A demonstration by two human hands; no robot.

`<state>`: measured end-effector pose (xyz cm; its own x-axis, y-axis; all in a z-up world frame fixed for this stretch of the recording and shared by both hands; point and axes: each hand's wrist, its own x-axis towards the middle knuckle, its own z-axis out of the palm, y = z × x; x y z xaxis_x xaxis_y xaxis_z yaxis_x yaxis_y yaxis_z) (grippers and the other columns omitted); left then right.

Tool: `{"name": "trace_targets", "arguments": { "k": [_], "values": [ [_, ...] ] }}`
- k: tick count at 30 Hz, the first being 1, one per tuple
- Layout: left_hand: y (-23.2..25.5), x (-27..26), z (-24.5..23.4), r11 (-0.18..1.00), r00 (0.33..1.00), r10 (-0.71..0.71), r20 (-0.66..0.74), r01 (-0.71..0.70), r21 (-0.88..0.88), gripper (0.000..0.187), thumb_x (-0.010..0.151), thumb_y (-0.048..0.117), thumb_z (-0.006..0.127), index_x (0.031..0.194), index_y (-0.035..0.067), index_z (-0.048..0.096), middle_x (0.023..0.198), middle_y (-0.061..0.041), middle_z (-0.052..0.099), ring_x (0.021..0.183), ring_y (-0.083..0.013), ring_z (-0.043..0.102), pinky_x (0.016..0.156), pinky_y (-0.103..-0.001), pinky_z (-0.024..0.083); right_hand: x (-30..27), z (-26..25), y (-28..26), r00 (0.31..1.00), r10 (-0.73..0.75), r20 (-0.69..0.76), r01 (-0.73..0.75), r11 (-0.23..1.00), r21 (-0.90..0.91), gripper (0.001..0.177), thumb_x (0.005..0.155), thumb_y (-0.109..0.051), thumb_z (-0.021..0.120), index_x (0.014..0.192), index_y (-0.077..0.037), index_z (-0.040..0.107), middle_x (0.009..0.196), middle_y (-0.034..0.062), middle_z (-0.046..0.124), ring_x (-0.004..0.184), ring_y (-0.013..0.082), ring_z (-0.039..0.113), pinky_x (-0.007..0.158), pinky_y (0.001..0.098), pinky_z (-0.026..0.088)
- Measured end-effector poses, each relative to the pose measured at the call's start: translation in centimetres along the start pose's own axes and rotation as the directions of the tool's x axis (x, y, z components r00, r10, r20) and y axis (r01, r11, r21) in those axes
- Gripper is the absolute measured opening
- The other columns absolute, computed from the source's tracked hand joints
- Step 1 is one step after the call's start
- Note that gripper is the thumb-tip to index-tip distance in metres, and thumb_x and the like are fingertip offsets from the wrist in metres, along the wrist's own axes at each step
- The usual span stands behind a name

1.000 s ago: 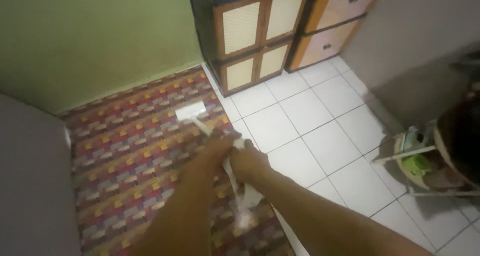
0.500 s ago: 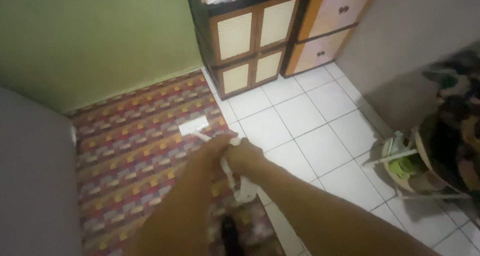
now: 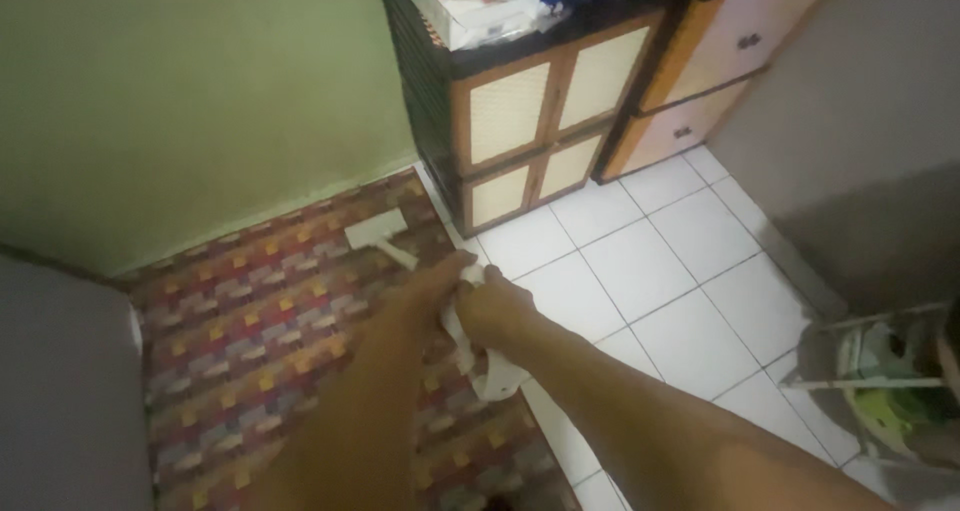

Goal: The person cleans a rug and a tiled floor using a flat-head sweeper, moving the tool back and forth over the surfaces.

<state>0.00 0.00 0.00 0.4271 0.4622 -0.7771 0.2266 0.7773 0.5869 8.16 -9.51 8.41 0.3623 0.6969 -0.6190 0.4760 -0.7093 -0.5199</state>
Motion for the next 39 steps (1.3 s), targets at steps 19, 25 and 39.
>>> {"name": "trace_targets", "arguments": {
  "k": [19, 25, 39],
  "values": [
    [-3.3, 4.9, -1.7, 0.919, 0.955, 0.167, 0.246, -0.06, -0.39, 0.044, 0.093, 0.044, 0.07, 0.119, 0.009, 0.065, 0.109, -0.016, 0.068, 0.097, -0.0361, 0.065, 0.084, -0.055, 0.055, 3.3, 1.9, 1.5, 0.993, -0.119, -0.019, 0.116, 0.986, -0.116, 0.053, 0.099, -0.045, 0.043, 0.136, -0.008, 0.05, 0.121, 0.0227, 0.068, 0.107, 0.0405, 0.067, 0.095, 0.0474, 0.054],
    [-6.4, -3.5, 2.9, 0.991, 0.981, 0.119, -0.153, -0.108, 0.079, 0.048, 0.091, 0.042, 0.062, 0.127, 0.01, 0.064, 0.119, -0.015, 0.067, 0.102, -0.0355, 0.06, 0.087, -0.063, 0.048, -5.5, 0.1, 5.5, 0.976, -0.183, 0.117, 0.189, 0.981, -0.041, 0.045, 0.098, -0.037, 0.044, 0.121, -0.002, 0.062, 0.109, 0.0219, 0.072, 0.096, 0.0365, 0.07, 0.086, 0.0469, 0.056],
    [-16.3, -16.1, 10.6, 0.98, 0.956, 0.199, -0.215, -0.187, 0.073, 0.048, 0.091, 0.04, 0.062, 0.124, 0.005, 0.064, 0.113, -0.02, 0.068, 0.096, -0.0372, 0.063, 0.083, -0.057, 0.051, -20.8, -3.9, 11.7, 0.952, -0.011, 0.305, 0.047, 0.993, -0.108, 0.055, 0.103, -0.042, 0.037, 0.121, 0.0, 0.069, 0.109, 0.0208, 0.073, 0.097, 0.0314, 0.072, 0.087, 0.0441, 0.053]
  ]
}}
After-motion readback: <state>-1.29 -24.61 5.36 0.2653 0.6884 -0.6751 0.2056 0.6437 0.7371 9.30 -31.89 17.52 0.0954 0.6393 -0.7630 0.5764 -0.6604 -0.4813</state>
